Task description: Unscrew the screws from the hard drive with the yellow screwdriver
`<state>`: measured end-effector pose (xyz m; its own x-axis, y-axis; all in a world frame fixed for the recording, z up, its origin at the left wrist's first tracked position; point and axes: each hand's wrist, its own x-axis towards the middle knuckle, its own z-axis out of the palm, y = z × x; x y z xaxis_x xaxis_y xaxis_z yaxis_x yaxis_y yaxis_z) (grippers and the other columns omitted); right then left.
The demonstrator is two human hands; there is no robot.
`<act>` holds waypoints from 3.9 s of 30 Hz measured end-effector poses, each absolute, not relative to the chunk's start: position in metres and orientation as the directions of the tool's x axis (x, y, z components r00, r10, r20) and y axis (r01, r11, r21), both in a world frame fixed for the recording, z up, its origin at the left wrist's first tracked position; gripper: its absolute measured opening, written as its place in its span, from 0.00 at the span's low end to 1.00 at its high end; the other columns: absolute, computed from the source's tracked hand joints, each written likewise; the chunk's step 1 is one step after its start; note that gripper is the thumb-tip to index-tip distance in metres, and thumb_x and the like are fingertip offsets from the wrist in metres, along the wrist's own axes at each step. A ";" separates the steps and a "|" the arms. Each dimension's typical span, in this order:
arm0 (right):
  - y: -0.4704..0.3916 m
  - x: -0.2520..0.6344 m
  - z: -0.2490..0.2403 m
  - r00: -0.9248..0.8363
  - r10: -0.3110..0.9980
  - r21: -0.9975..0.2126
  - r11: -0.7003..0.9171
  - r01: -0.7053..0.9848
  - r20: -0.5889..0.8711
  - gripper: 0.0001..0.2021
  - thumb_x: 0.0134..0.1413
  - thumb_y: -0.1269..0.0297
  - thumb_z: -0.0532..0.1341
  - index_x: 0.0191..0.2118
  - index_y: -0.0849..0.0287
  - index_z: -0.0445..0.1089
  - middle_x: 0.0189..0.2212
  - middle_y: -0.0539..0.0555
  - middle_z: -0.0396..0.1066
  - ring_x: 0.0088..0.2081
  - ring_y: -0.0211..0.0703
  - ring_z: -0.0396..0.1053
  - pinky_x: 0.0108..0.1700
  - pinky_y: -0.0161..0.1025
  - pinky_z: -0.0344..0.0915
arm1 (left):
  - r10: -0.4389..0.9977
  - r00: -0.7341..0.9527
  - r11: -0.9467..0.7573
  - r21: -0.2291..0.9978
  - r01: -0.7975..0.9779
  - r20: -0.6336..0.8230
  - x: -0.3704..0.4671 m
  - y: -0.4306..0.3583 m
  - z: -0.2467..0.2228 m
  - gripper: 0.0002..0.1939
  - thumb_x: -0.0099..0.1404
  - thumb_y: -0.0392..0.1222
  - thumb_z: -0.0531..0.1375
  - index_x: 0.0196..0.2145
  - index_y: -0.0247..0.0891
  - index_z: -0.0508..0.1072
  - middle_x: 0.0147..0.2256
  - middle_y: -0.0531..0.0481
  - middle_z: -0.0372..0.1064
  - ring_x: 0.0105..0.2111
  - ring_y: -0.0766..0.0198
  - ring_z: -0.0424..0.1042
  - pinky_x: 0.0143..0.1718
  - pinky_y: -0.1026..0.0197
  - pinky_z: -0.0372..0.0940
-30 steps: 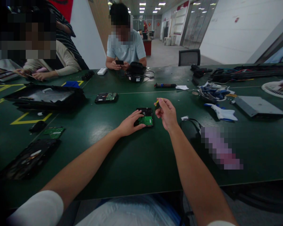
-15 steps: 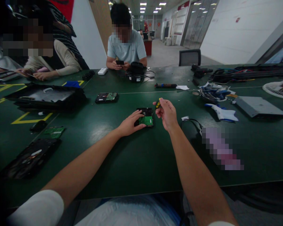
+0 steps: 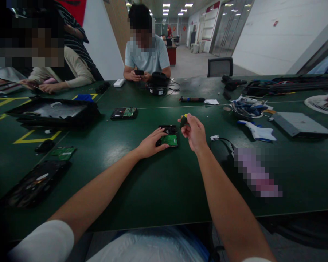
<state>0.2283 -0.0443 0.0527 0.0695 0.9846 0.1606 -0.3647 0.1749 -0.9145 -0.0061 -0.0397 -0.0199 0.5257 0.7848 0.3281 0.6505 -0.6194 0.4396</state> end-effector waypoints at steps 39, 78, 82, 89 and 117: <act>-0.043 0.231 0.052 0.113 0.972 -0.915 0.234 -0.330 0.208 0.18 0.54 0.44 0.71 0.42 0.53 0.79 0.32 0.48 0.74 0.22 0.29 0.60 0.18 0.30 0.48 | 0.791 0.528 -0.611 0.445 0.655 0.309 -0.005 -0.042 -0.016 0.34 0.69 0.65 0.61 0.64 0.41 0.69 0.72 0.40 0.56 0.75 0.48 0.49 0.73 0.41 0.54; -0.047 0.227 0.052 0.093 0.968 -0.917 0.252 -0.309 0.235 0.20 0.57 0.40 0.68 0.40 0.53 0.73 0.41 0.51 0.79 0.22 0.31 0.67 0.17 0.32 0.53 | 0.792 0.524 -0.610 0.445 0.656 0.314 -0.006 -0.040 -0.018 0.35 0.69 0.65 0.61 0.64 0.41 0.69 0.72 0.40 0.56 0.75 0.47 0.49 0.73 0.42 0.53; -0.048 0.226 0.052 0.103 0.964 -0.920 0.266 -0.286 0.247 0.18 0.55 0.43 0.70 0.40 0.51 0.71 0.38 0.49 0.79 0.22 0.30 0.65 0.18 0.30 0.51 | 0.791 0.531 -0.610 0.443 0.657 0.304 -0.006 -0.041 -0.016 0.34 0.69 0.65 0.61 0.64 0.42 0.68 0.73 0.41 0.55 0.75 0.48 0.49 0.73 0.41 0.53; -0.047 0.227 0.052 0.121 0.956 -0.915 0.293 -0.279 0.269 0.15 0.55 0.48 0.72 0.39 0.53 0.76 0.30 0.46 0.72 0.20 0.28 0.61 0.17 0.29 0.47 | 0.793 0.524 -0.608 0.446 0.657 0.309 -0.006 -0.041 -0.017 0.35 0.69 0.65 0.61 0.64 0.41 0.68 0.72 0.40 0.56 0.75 0.47 0.49 0.73 0.41 0.54; -0.047 0.229 0.054 0.117 0.964 -0.910 0.264 -0.319 0.238 0.16 0.55 0.47 0.71 0.42 0.54 0.79 0.29 0.47 0.74 0.20 0.28 0.61 0.17 0.29 0.49 | 0.790 0.528 -0.612 0.438 0.658 0.312 -0.006 -0.041 -0.017 0.35 0.69 0.65 0.61 0.64 0.41 0.68 0.72 0.40 0.56 0.75 0.48 0.49 0.73 0.42 0.54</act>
